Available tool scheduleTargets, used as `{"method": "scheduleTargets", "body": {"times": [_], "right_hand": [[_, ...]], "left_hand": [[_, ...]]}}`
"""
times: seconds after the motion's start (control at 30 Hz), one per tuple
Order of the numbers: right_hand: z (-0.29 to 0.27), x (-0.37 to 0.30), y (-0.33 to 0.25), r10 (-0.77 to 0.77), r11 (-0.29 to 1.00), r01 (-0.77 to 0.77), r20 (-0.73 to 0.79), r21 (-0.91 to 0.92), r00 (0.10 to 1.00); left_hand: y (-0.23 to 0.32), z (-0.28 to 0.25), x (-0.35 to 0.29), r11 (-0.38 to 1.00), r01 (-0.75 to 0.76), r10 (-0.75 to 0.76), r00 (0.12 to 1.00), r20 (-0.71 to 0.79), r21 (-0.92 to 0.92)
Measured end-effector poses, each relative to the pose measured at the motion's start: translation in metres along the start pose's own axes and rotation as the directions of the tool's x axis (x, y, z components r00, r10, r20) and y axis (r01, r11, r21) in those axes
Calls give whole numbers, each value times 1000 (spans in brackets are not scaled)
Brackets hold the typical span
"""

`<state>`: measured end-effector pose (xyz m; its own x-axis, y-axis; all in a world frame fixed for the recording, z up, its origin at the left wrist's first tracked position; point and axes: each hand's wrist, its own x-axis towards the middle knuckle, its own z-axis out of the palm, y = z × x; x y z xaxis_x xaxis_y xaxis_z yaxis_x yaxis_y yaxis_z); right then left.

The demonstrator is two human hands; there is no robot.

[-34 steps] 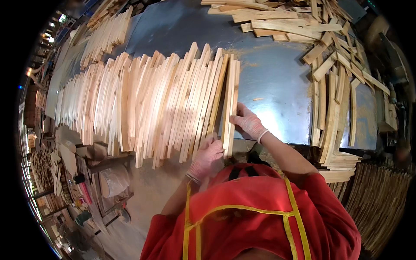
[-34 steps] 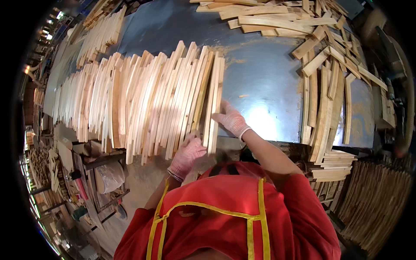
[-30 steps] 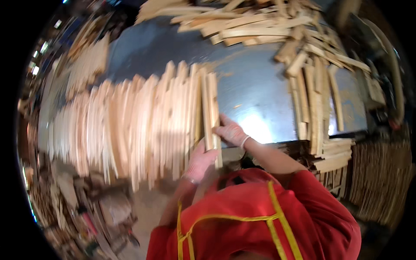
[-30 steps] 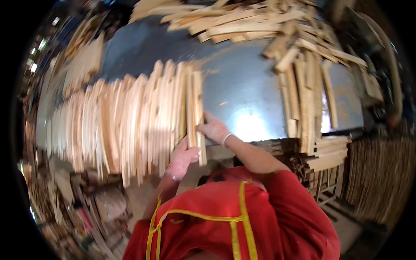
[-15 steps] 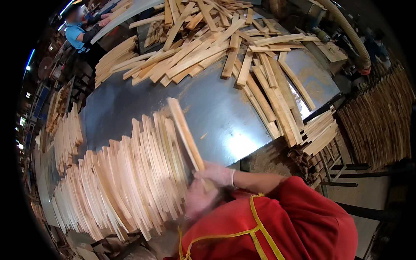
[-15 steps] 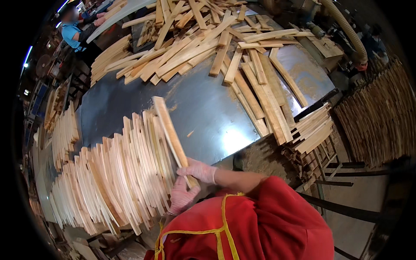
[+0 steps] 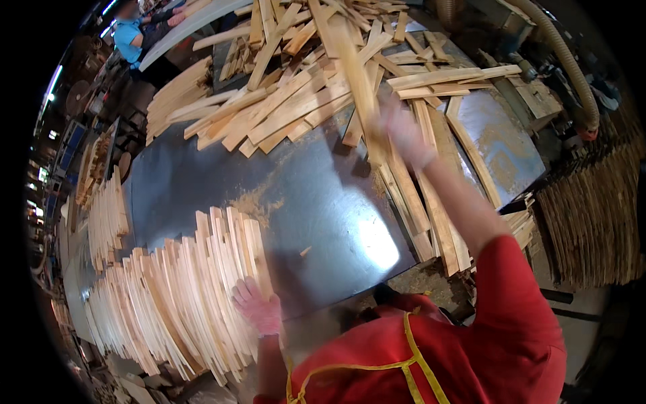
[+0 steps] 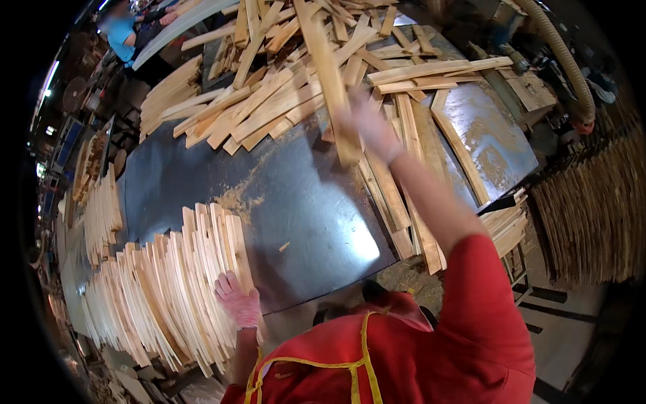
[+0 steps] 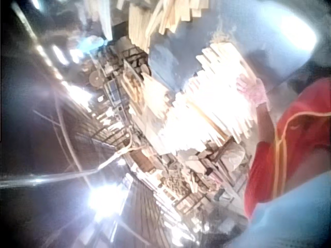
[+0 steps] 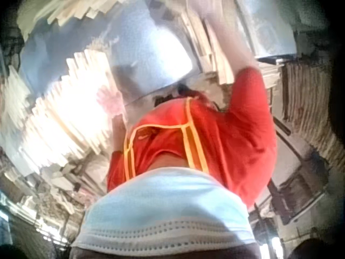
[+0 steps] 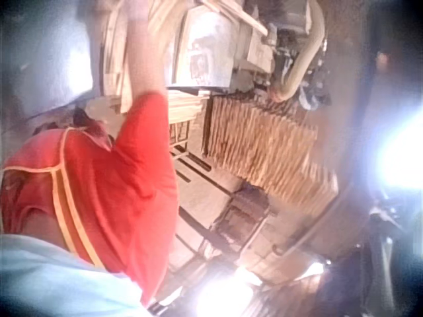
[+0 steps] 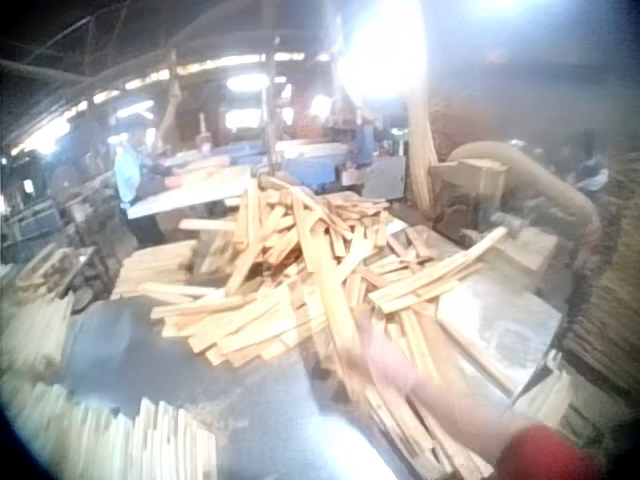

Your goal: The person sorts wooden planks on a metal table in a workshop. They pick up planks from a disorganized pile, inspect them, and place them into a neat stack. The person occasionally picks up planks from the floor and adds them to the stack.

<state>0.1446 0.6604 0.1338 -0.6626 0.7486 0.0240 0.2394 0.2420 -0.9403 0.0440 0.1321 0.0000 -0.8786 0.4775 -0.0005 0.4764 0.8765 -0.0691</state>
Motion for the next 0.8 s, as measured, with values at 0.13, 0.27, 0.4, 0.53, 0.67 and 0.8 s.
{"method": "scheduleTargets", "body": {"times": [0.13,0.27,0.4,0.53,0.67,0.8], "right_hand": [[-31,97,-34,-73,997,74,-309,-10,948],[25,68,83,130,808,-275,-298,-521,946],[52,34,113,247,743,-377,-297,-553,922],[44,-10,101,278,924,-224,-143,310,950],[64,-152,59,444,522,-459,230,719,866],[109,-266,127,548,341,-870,676,357,492]], "left_hand": [[-3,2,3,1000,8,-7,1000,-5,11],[5,7,5,999,-2,1,1000,19,54],[6,-3,11,994,29,-46,984,172,103],[-4,17,1,988,22,-34,997,76,153],[1,3,5,995,-2,-8,995,102,98],[1,-1,6,997,-3,-3,997,75,77]]}}
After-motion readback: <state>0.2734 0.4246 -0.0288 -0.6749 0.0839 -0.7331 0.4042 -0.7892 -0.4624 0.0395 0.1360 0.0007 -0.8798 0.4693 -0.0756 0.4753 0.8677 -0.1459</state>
